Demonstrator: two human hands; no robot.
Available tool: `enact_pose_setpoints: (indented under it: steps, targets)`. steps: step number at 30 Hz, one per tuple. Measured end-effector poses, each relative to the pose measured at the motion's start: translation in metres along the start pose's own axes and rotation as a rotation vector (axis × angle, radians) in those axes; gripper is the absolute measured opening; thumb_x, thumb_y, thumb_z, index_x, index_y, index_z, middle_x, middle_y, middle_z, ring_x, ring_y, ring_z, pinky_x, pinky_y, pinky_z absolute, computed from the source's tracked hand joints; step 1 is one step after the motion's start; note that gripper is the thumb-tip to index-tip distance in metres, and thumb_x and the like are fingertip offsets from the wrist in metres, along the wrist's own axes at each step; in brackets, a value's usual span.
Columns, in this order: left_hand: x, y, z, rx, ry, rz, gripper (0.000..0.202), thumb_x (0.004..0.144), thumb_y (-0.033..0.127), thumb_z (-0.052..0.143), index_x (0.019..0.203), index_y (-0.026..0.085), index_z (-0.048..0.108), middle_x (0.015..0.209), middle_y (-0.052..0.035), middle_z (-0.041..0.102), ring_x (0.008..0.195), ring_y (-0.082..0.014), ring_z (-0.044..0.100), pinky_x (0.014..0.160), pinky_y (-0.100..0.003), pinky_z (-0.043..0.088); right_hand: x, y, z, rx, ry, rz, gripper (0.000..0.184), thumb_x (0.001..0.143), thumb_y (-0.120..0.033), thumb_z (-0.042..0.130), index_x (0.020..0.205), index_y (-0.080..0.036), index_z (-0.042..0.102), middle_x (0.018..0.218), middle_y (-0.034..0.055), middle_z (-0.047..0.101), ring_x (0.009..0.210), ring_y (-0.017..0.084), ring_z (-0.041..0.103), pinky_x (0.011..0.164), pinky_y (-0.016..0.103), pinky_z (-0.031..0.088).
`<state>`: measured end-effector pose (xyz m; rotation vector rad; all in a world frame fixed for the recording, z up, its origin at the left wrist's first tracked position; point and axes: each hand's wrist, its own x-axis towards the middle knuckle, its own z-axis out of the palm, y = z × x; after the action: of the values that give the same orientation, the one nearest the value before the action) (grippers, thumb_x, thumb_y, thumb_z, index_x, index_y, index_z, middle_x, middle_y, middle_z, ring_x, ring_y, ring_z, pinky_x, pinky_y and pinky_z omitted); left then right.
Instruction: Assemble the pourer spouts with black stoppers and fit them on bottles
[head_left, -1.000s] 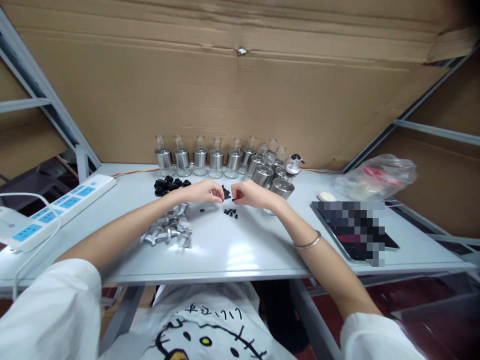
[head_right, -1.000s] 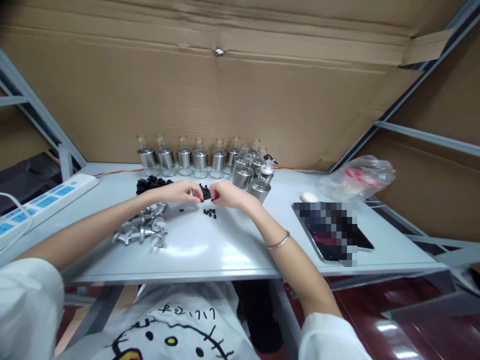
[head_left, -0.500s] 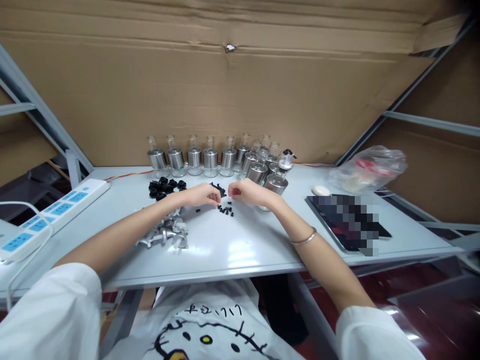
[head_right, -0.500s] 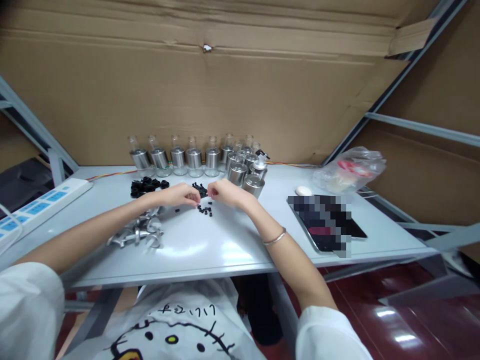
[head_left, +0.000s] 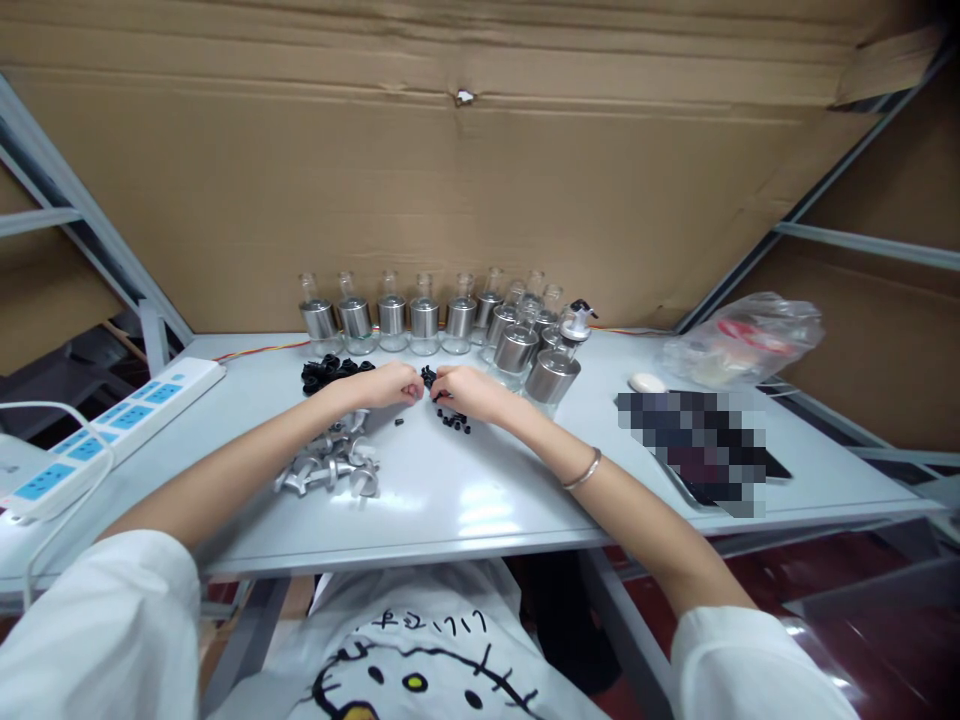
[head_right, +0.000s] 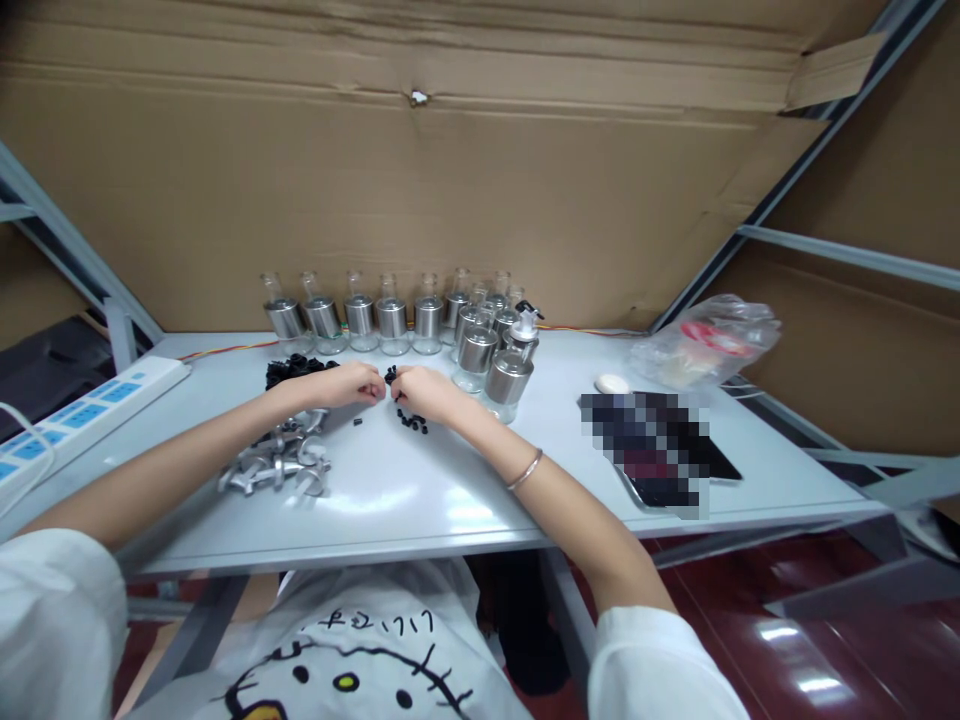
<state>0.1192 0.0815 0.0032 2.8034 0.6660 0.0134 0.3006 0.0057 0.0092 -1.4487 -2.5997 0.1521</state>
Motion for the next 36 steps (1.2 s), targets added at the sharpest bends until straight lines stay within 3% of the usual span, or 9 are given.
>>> enact_pose_setpoints:
  steps: [5, 10, 14, 22, 26, 32, 36]
  targets:
    - [-0.003, 0.001, -0.003, -0.008, -0.007, 0.010, 0.017, 0.068, 0.005, 0.060, 0.077, 0.016, 0.070, 0.077, -0.0013, 0.066, 0.065, -0.0107, 0.058, 0.065, -0.018, 0.043, 0.000, 0.002, 0.001, 0.023, 0.016, -0.010, 0.014, 0.078, -0.011, 0.063, 0.089, -0.014, 0.071, 0.091, 0.0057, 0.060, 0.074, 0.012, 0.055, 0.066, 0.021, 0.036]
    - [-0.003, 0.019, -0.005, -0.047, 0.044, 0.023, 0.020, 0.071, 0.002, 0.055, 0.077, 0.014, 0.070, 0.085, -0.0053, 0.068, 0.075, -0.0140, 0.061, 0.073, -0.021, 0.044, -0.007, 0.005, -0.010, 0.108, 0.106, -0.010, 0.017, 0.075, -0.006, 0.061, 0.090, -0.011, 0.067, 0.090, 0.0058, 0.060, 0.073, 0.011, 0.053, 0.069, 0.020, 0.038]
    - [-0.002, 0.029, -0.003, -0.128, 0.067, 0.015, 0.013, 0.076, 0.014, 0.062, 0.086, 0.015, 0.069, 0.085, -0.0031, 0.070, 0.077, -0.0143, 0.064, 0.075, -0.021, 0.045, -0.014, 0.009, -0.022, 0.213, 0.068, 0.045, 0.022, 0.071, 0.000, 0.057, 0.089, -0.009, 0.068, 0.071, 0.0018, 0.061, 0.063, 0.009, 0.051, 0.063, 0.019, 0.038]
    - [-0.001, 0.026, 0.005, -0.191, 0.065, -0.073, 0.014, 0.073, 0.022, 0.066, 0.085, 0.015, 0.068, 0.082, -0.0022, 0.071, 0.076, -0.0157, 0.064, 0.070, -0.022, 0.045, -0.014, 0.010, -0.011, 0.156, -0.045, -0.033, 0.020, 0.074, -0.004, 0.058, 0.083, -0.013, 0.074, 0.080, 0.0057, 0.068, 0.065, 0.011, 0.055, 0.065, 0.020, 0.040]
    - [-0.005, 0.025, 0.000, -0.202, 0.030, -0.080, 0.023, 0.073, 0.024, 0.067, 0.093, 0.015, 0.066, 0.088, -0.0038, 0.070, 0.081, -0.0166, 0.063, 0.072, -0.022, 0.045, -0.014, 0.008, -0.011, 0.144, -0.035, -0.032, 0.021, 0.077, -0.006, 0.057, 0.088, -0.012, 0.074, 0.085, 0.0081, 0.068, 0.069, 0.012, 0.057, 0.068, 0.022, 0.041]
    - [-0.014, 0.021, -0.015, -0.179, -0.017, -0.087, 0.026, 0.080, 0.021, 0.057, 0.105, 0.015, 0.060, 0.099, -0.0049, 0.068, 0.091, -0.0155, 0.062, 0.079, -0.023, 0.045, -0.024, 0.007, -0.030, 0.187, 0.030, 0.000, 0.027, 0.078, -0.003, 0.053, 0.094, -0.012, 0.073, 0.090, 0.0083, 0.066, 0.071, 0.012, 0.057, 0.072, 0.023, 0.043]
    - [-0.020, 0.023, -0.023, -0.099, -0.069, -0.145, 0.020, 0.078, 0.023, 0.058, 0.097, 0.015, 0.060, 0.094, -0.0043, 0.067, 0.083, -0.0158, 0.060, 0.069, -0.021, 0.043, -0.035, -0.002, -0.032, 0.153, 0.019, -0.037, 0.018, 0.078, -0.010, 0.058, 0.088, -0.012, 0.073, 0.086, 0.0069, 0.064, 0.070, 0.013, 0.056, 0.070, 0.024, 0.042]
